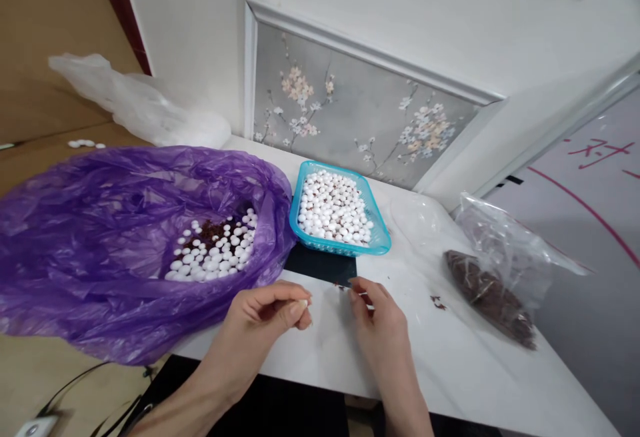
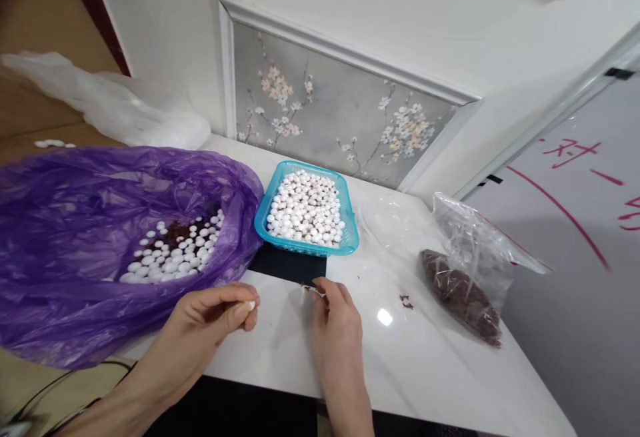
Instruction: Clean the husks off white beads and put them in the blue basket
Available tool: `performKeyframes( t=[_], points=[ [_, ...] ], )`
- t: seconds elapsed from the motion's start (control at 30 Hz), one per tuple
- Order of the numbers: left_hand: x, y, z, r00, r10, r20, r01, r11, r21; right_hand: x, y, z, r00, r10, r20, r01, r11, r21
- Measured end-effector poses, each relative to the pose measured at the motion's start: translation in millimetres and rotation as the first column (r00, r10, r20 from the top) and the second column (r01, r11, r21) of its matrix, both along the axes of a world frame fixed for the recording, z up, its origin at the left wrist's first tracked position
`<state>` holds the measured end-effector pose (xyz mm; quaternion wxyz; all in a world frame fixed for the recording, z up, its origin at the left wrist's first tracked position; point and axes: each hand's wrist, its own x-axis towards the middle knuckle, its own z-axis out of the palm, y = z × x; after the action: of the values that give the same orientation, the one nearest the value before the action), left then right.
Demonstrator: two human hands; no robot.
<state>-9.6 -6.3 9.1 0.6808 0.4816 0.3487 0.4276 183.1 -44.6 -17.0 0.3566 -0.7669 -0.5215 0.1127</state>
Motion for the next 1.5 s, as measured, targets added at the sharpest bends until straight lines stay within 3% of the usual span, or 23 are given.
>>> performKeyframes(
  t=[0.07, 0.17, 0.23, 0.33, 0.43, 0.5, 0.6, 0.77, 0.83, 0.97, 1.07, 1.17, 1.3, 1.4, 1.5],
  points=[
    [8, 7, 6.7, 0.997, 0.039, -0.066, -0.037, 0.999, 0.037, -4, 6, 0.3, 0.999, 0.006, 0.051, -0.005, 1.000, -0.025],
    [28, 26, 19.0, 0.973, 0.156, -0.171, -0.114, 0.966, 0.232, -9, 12, 0.6, 0.992, 0.004, 0.128, 0.004, 0.998, -0.062],
    [43, 40, 26.4, 0.954, 0.202, -0.219, -0.098, 0.907, 0.409, -10, 12, -1.6, 0.987, 0.003, 0.163, 0.008, 0.998, -0.069],
    [59, 57, 34.1, 0.948, 0.199, -0.248, -0.048, 0.860, 0.508, -9, 10, -7.7, 0.983, 0.002, 0.182, 0.008, 0.998, -0.056],
    [59, 63, 39.2, 0.934, 0.207, -0.291, 0.003, 0.810, 0.587, -6, 7, -12.9, 0.984, -0.019, 0.175, 0.023, 0.999, -0.024],
    [47, 63, 43.7, 0.898, 0.268, -0.350, 0.031, 0.753, 0.657, -5, 5, -14.5, 0.985, -0.044, 0.164, 0.045, 0.999, -0.006],
    [9, 66, 52.9, 0.751, 0.426, -0.504, 0.100, 0.682, 0.724, -5, 3, -14.4, 0.989, -0.068, 0.131, 0.069, 0.998, -0.003],
    [-60, 88, 54.8, 0.349, 0.548, -0.760, 0.318, 0.694, 0.646, -8, 3, -12.1, 0.993, -0.077, 0.090, 0.076, 0.997, 0.018],
    [-75, 99, 45.9, 0.311, 0.544, -0.779, 0.348, 0.698, 0.626, -9, 3, -11.4, 0.991, -0.072, 0.108, 0.070, 0.997, 0.022],
    [-78, 112, 23.2, 0.345, 0.490, -0.801, 0.400, 0.695, 0.597, -10, 2, -11.7, 0.993, -0.017, 0.118, 0.016, 1.000, 0.007],
    [-73, 115, 15.4, 0.360, 0.477, -0.802, 0.390, 0.703, 0.594, -10, 0, -12.2, 0.994, 0.009, 0.108, -0.010, 1.000, 0.012],
    [-69, 110, 21.7, 0.384, 0.476, -0.791, 0.373, 0.704, 0.605, -10, 0, -10.8, 0.997, -0.012, 0.071, 0.007, 0.998, 0.062],
    [-60, 91, 41.3, 0.459, 0.482, -0.746, 0.320, 0.694, 0.645, -12, 0, -5.3, 0.997, 0.000, -0.071, 0.008, 0.993, 0.117],
    [-51, 74, 48.3, 0.594, 0.418, -0.687, 0.209, 0.745, 0.633, -17, 0, 0.1, 0.973, -0.013, -0.231, 0.047, 0.989, 0.144],
    [-45, 62, 44.3, 0.713, 0.363, -0.600, 0.063, 0.819, 0.570, -22, -1, 4.2, 0.929, -0.012, -0.370, 0.085, 0.979, 0.184]
  ],
)
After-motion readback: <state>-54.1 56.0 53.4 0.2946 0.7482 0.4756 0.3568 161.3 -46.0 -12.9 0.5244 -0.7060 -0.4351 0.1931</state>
